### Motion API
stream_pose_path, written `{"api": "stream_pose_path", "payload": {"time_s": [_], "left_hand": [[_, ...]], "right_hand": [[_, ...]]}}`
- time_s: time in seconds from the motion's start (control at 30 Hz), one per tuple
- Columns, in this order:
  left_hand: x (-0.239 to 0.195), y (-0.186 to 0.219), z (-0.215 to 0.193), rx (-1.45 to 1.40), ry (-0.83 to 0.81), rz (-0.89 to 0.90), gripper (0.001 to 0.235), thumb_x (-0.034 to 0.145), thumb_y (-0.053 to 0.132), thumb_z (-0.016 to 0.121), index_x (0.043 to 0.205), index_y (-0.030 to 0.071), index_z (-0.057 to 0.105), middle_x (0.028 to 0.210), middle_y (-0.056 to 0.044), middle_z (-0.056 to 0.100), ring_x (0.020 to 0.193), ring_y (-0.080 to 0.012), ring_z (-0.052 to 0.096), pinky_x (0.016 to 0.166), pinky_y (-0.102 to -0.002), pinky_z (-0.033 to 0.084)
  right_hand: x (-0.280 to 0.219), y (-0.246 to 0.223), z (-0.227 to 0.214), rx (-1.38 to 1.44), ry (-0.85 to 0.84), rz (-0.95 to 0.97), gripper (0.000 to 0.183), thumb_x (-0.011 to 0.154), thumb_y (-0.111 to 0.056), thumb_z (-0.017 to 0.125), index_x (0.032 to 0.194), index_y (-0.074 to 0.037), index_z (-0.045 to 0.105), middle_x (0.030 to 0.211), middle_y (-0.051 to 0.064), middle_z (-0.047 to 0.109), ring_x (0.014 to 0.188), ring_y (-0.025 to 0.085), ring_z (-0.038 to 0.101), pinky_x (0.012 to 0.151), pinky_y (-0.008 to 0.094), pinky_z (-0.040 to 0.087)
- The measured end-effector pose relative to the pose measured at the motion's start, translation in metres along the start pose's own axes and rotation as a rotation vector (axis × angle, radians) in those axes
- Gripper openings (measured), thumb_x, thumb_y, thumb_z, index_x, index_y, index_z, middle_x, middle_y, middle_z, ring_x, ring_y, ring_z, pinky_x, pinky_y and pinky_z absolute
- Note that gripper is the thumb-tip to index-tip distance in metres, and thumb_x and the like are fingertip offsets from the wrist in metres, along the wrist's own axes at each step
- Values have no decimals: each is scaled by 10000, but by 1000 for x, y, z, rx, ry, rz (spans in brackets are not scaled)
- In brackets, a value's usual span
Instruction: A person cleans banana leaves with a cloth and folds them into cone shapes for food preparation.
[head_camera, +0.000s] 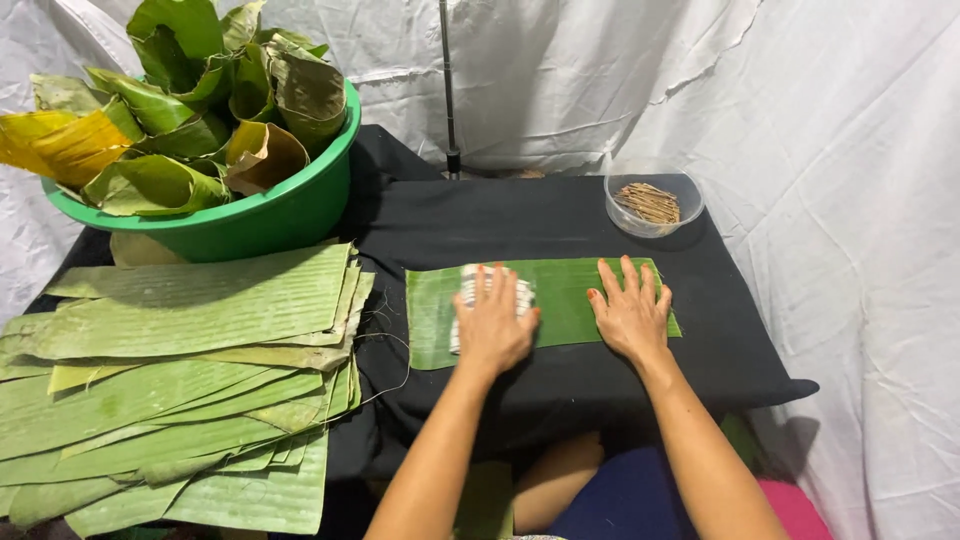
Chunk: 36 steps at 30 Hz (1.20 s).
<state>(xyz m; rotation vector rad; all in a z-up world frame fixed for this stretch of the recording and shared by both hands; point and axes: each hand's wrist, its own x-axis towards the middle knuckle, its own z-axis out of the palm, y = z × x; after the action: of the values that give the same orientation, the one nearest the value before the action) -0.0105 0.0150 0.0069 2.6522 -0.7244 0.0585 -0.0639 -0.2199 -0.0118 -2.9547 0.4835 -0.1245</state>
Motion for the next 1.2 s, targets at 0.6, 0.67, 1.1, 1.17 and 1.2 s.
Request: {"api": "stream_pose_path", "payload": {"time_s": [0.6, 0.67, 1.1, 1.17, 1.2], "left_hand": [[31, -55, 23, -254, 250, -116, 660, 987, 202, 522, 1580, 26, 293, 1596, -323, 274, 1488, -568, 186, 1012, -761, 354], [14, -78, 18, -109, 131, -175, 622, 1008, 276, 470, 1574, 70, 313, 1641, -249, 235, 1526, -485, 152, 1078, -719, 291], [-14, -72, -17, 123, -84, -255, 615, 1067, 440, 262, 1630, 196, 219, 1712, -127, 125, 1576, -318, 92, 1223, -557, 112], [-16, -70, -16, 103, -33, -270, 616, 1052, 447, 308, 1614, 195, 274, 1699, -176, 139, 1572, -359, 92, 1219, -550, 143], [-16, -68, -15, 87, 24, -284, 617, 1038, 455, 354, 1597, 195, 328, 1686, -224, 153, 1568, -400, 93, 1215, -542, 175]], "right_hand": [[1, 1, 3, 17, 40, -4, 562, 1081, -516, 311, 1574, -262, 397, 1634, 160, 318, 1518, 437, 228, 1125, 698, 181], [7, 5, 8, 97, 76, 12, 527, 1085, -472, 324, 1555, -264, 439, 1605, 153, 370, 1507, 437, 263, 1126, 704, 177], [-15, -102, 11, 49, 101, -311, 520, 969, -571, 503, 1459, -399, 519, 1572, 72, 433, 1437, 455, 353, 1047, 737, 304], [-5, -71, 10, 22, 61, -242, 508, 965, -556, 517, 1458, -431, 519, 1578, 47, 435, 1416, 419, 381, 1022, 709, 368], [1, -54, 9, -2, 28, -175, 502, 961, -541, 531, 1457, -464, 519, 1585, 23, 436, 1396, 384, 408, 998, 681, 433]]}}
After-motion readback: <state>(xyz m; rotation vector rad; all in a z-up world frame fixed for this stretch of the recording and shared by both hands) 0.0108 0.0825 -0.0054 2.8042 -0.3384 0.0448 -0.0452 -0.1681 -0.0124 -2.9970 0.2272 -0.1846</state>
